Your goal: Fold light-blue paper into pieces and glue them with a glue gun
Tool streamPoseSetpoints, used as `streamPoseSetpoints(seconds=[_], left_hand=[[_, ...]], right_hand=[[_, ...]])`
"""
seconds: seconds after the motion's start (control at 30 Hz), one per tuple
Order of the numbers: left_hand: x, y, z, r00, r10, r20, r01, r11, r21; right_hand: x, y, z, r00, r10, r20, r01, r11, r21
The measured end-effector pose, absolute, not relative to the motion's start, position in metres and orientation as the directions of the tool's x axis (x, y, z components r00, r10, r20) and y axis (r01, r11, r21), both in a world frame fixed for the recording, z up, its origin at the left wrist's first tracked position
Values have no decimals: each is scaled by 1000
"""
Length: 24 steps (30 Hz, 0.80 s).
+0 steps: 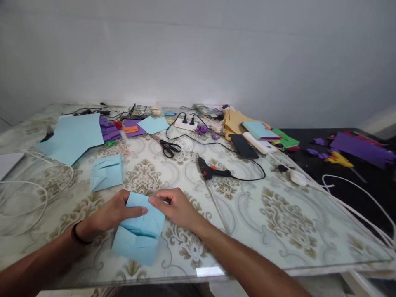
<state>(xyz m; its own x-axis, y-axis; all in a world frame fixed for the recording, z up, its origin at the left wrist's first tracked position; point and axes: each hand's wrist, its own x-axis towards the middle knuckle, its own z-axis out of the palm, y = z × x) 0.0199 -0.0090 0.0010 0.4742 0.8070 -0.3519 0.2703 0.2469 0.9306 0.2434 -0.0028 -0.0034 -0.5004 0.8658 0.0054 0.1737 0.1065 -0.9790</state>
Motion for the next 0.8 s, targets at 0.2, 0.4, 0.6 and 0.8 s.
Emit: streamPoseSetpoints(seconds=[0.2, 0.4, 0.6, 0.8], left_hand=[[23, -9, -2, 553, 766, -327, 268, 208, 941], [26, -9, -1, 474, 859, -193, 363, 9, 932], [26, -10, 2, 459, 869, -183, 379, -5, 926], [27, -12, 6, 484, 863, -146, 339, -30, 940]], right_hand=[[243, -5, -8, -494, 866, -77, 99, -31, -995], [244, -6, -5, -504, 863, -39, 88, 6, -996], [247, -7, -3, -498, 863, -82, 80, -48, -996], [243, -9, -5, -511, 856, -76, 77, -42, -996]])
